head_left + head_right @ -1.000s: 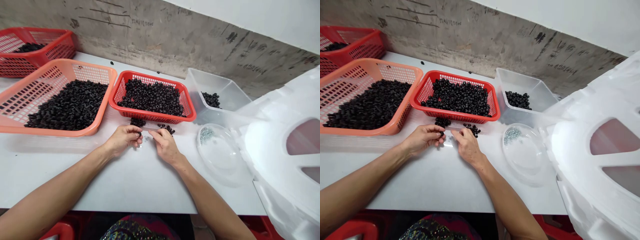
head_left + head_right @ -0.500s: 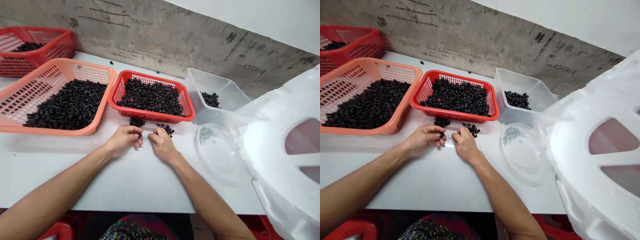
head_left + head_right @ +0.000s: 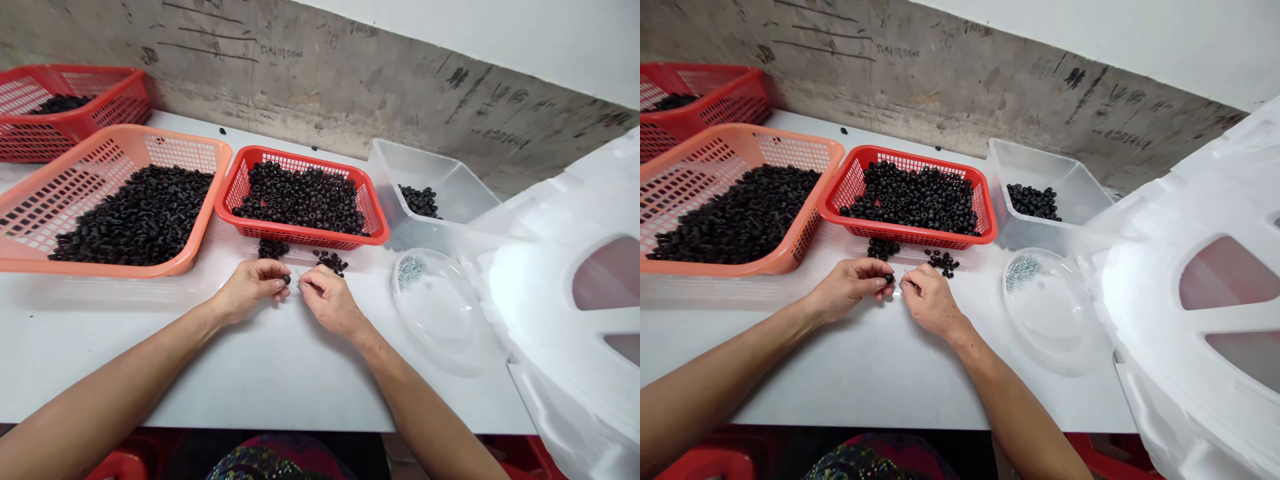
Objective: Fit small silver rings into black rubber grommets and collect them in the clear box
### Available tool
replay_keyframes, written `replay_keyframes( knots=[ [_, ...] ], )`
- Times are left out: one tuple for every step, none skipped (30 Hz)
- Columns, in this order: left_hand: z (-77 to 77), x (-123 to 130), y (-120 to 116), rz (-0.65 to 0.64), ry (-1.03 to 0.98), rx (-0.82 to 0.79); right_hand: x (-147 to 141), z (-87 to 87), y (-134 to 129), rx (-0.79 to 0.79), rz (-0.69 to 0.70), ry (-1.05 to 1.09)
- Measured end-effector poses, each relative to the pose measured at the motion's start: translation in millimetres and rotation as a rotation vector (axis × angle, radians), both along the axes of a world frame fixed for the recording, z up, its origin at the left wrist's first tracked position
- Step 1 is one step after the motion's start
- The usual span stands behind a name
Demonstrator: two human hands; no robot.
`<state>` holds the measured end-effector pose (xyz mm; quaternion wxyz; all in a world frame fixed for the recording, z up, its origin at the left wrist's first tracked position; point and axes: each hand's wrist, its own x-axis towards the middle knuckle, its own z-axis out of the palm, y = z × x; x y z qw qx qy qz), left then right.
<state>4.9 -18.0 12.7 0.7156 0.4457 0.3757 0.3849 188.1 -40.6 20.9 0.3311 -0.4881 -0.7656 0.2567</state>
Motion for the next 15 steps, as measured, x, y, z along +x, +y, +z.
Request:
replay_keyframes(
  knots=[
    [0.4, 0.6, -0.4, 0.004, 0.022, 0.013, -0.5, 0.0, -0.1, 0.005, 0.009, -0.001],
    [1.4, 1.2, -0.9, 0.005, 0.048, 0.027, -1.2, -0.2, -0.2, 0.011, 0.019, -0.001],
    [2.7, 1.9, -1.5, 0.001, 0.076, 0.044, -1.9, -0.4, -0.3, 0.015, 0.028, 0.001],
    [4.1, 2.6, -2.2, -0.006, 0.103, 0.059, -2.6, -0.7, -0.4, 0.018, 0.034, 0.002],
    [5.6, 3.3, -2.9, -0.016, 0.127, 0.073, -3.2, -0.9, -0.6, 0.017, 0.036, 0.003],
    [6.9, 4.0, -3.6, -0.027, 0.145, 0.084, -3.8, -1.2, -0.7, 0.011, 0.033, 0.003],
    [7.9, 4.6, -4.2, -0.04, 0.157, 0.092, -4.2, -1.6, -0.8, 0.0, 0.021, 0.004],
    [8.4, 5.0, -4.8, -0.05, 0.163, 0.096, -4.4, -2.1, -0.9, -0.011, 0.003, 0.004],
    [8.4, 5.4, -5.3, -0.056, 0.162, 0.096, -4.6, -2.6, -1.0, -0.022, -0.02, 0.004],
    [8.0, 5.7, -5.6, -0.062, 0.157, 0.092, -4.6, -3.2, -1.0, -0.032, -0.043, 0.007],
    [7.1, 5.9, -5.8, -0.068, 0.149, 0.084, -4.5, -3.7, -1.1, -0.041, -0.063, 0.014],
    [5.8, 6.0, -5.7, -0.074, 0.139, 0.074, -4.4, -4.1, -1.2, -0.05, -0.075, 0.025],
    [4.4, 6.0, -5.6, -0.081, 0.125, 0.058, -4.3, -4.3, -1.4, -0.061, -0.078, 0.039],
    [2.9, 5.9, -5.2, -0.087, 0.104, 0.038, -4.2, -4.2, -1.5, -0.075, -0.074, 0.057],
    [1.5, 5.8, -4.8, -0.093, 0.077, 0.013, -3.9, -3.8, -1.5, -0.091, -0.068, 0.08]
  ],
)
